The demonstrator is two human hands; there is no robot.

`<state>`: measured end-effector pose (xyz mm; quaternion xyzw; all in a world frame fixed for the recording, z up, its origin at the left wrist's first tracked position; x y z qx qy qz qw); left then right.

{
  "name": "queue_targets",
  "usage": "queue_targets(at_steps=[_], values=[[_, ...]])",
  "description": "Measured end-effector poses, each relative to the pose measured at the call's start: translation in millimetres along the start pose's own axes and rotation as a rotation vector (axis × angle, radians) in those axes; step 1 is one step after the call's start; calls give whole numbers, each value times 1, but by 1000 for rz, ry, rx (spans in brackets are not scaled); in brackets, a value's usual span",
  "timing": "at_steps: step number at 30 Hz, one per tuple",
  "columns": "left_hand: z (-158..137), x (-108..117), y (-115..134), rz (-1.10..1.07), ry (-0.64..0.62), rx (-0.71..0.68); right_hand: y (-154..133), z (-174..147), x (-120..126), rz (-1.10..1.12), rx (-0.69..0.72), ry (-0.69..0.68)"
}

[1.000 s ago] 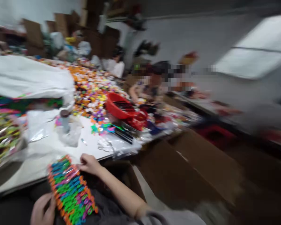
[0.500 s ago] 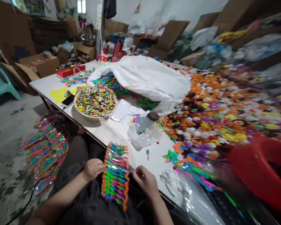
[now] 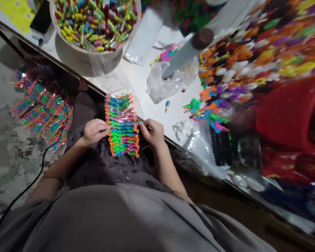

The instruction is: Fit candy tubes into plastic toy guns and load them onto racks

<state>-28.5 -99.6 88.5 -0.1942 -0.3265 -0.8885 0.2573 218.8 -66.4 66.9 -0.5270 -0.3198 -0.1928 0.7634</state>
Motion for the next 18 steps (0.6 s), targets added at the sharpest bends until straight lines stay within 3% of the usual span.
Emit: queue_targets(at_steps=[5,8,12,18], values=[[17,15,5,-72,108,69,-13,6,3,16,61,9],[37,19,-6,-106,59,270,-20,21,5,14,30,-52],[59,25,-25,-126,2,493,-32,47,1,-105,31,-238],[61,55,-21,-195,-100,509,-53,57,-2,-10,150,-335]])
Point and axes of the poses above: each hand's wrist, its own z-axis towards the middle knuckle, its own x-axis out of the back of the hand, y = z × x, the point moved 5 cm from there along z, towards the middle knuckle, and after that the axes turned 6 degrees about z, right-handed, at the moved point
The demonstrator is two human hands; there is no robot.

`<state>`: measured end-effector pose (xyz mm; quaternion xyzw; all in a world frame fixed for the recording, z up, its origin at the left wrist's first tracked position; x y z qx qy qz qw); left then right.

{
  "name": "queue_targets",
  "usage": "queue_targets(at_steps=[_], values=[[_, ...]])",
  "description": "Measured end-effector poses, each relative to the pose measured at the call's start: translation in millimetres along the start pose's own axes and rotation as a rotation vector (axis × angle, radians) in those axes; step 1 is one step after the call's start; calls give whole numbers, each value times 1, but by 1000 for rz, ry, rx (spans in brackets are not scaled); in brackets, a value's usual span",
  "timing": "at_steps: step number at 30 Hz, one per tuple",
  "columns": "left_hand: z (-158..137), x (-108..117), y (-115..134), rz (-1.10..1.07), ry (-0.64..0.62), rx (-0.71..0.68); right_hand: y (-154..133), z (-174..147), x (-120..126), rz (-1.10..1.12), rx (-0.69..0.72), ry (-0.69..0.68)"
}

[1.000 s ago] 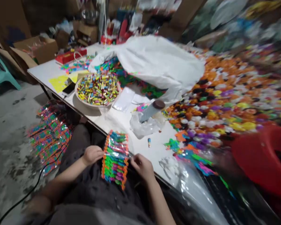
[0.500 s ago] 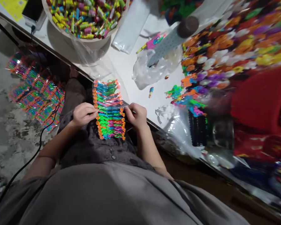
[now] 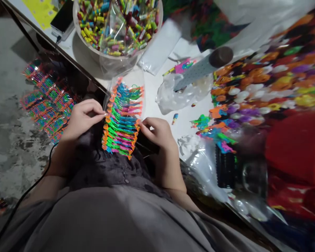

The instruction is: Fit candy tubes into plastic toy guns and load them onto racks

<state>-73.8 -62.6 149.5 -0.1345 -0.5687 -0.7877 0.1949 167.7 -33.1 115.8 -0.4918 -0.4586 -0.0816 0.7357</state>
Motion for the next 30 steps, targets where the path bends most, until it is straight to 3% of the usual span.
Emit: queue_targets(at_steps=[4,9,12,15,22,27,30], values=[[-9,7,-5,33,-157,28,0,0,-15,28,16,-203],[-41,-6,-12,18,-566,-112,3,-12,-34,25,-4,-374],[-66,-14,-21,118,-649,-131,7,-23,-48,84,-41,-499],[-78,-19,-25,182,-634,-157,9,-23,-54,96,-69,-551],[-62,2,-17,140,-310,-5,-2,0,-46,126,3,-510],[-57,15,-17,-55,-184,50,-12,14,-40,231,53,-482],[-58,26,-14,-140,-176,37,-32,17,-33,326,129,-532]])
Point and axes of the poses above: each hand's wrist, its own z-axis towards the middle knuckle, its own x-axis out of the back of the hand, y = z × x, the point moved 5 cm from there along z, towards the middle knuckle, and after that the axes turned 6 degrees about z, right-handed, at the moved point
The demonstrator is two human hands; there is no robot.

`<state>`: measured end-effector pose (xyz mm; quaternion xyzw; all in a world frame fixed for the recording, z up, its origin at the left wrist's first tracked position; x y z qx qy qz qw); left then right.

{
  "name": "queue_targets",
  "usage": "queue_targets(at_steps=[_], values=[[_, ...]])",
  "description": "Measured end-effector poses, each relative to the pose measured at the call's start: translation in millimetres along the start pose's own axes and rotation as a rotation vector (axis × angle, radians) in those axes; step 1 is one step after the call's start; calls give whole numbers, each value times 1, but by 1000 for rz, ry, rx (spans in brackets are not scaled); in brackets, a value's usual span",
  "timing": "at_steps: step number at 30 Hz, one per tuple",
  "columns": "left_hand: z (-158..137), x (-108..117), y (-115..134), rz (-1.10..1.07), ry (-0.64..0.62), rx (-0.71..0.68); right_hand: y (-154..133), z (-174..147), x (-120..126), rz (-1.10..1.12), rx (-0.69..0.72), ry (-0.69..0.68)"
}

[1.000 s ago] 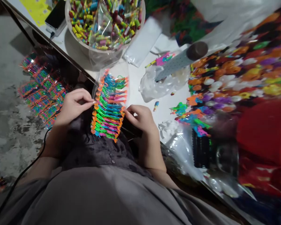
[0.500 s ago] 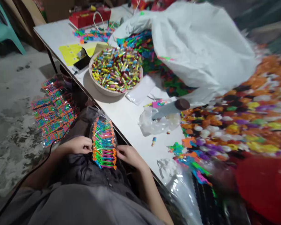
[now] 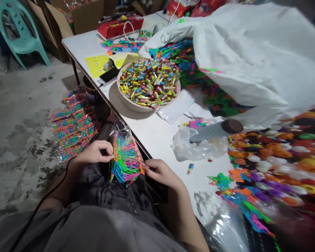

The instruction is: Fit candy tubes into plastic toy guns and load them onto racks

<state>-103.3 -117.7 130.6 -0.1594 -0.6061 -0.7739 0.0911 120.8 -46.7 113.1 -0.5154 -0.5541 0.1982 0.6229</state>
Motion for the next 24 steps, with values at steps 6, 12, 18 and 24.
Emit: queue_targets(at_steps=[6,12,18,24], values=[[-8,35,5,-145,101,-87,-46,14,1,111,146,-166],[-22,67,-30,-250,212,-87,-22,124,14,494,-21,-86],[-43,80,-80,-286,257,8,28,335,53,331,-163,562],[-44,91,-110,-195,313,166,63,452,89,92,-230,828]])
Point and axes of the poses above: each hand's wrist, its own z-axis towards the middle knuckle, its own x-axis out of the back of the hand, y = z × x, the point moved 5 cm from there along z, towards the middle knuckle, and after that the axes turned 6 degrees about z, right-handed, at the moved point
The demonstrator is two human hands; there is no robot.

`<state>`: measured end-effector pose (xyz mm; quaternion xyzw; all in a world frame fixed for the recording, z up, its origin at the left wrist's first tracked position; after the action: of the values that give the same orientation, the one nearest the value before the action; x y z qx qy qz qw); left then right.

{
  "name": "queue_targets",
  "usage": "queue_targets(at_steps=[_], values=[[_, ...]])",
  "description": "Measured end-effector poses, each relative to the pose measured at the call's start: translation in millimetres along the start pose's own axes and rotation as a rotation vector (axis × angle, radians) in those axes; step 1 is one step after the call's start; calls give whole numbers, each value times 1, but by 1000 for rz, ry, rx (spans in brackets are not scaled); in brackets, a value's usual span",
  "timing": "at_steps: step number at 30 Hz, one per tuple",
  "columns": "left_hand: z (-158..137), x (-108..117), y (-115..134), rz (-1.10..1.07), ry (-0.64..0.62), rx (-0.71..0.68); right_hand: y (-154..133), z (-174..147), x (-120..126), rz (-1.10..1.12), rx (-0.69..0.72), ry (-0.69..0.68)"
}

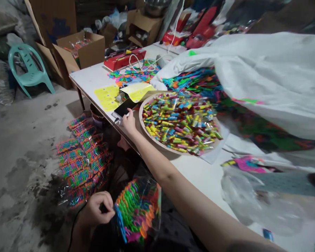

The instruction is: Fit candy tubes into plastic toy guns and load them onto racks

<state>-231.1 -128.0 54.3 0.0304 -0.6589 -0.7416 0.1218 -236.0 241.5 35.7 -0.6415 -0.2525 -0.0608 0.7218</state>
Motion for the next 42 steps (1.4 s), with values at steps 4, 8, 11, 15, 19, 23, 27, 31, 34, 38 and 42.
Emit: queue_targets(at_steps=[4,8,11,15,19,23,27,31,34,38,42], values=[[8,7,-9,42,-13,75,12,16,-2,-31,-9,27],[17,9,-13,68,-30,130,19,19,0,-14,22,57],[23,7,-12,58,-46,127,25,25,-2,14,5,75],[27,5,-12,12,-41,130,25,19,-4,1,-44,34],[29,5,-16,11,28,151,3,-26,12,134,55,-127],[33,3,-16,58,92,146,-20,-121,37,375,115,-892],[41,-2,-3,228,122,142,-25,-214,85,373,341,-1360],[50,-18,26,407,86,52,-13,-249,124,269,351,-1096],[52,-40,49,401,38,18,-14,-262,151,216,387,-913],[43,-70,73,363,51,2,-18,-275,183,162,428,-669],[19,-99,84,494,114,51,-4,-281,205,160,402,-528]])
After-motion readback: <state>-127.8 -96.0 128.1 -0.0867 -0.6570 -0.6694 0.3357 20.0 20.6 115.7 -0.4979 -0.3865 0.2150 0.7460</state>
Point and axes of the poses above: each hand's wrist, its own z-axis towards the middle knuckle, its own x-axis out of the back of the hand, y = z × x, the point moved 5 cm from there along z, towards the middle knuckle, and after that the axes turned 6 degrees about z, right-handed, at the moved point
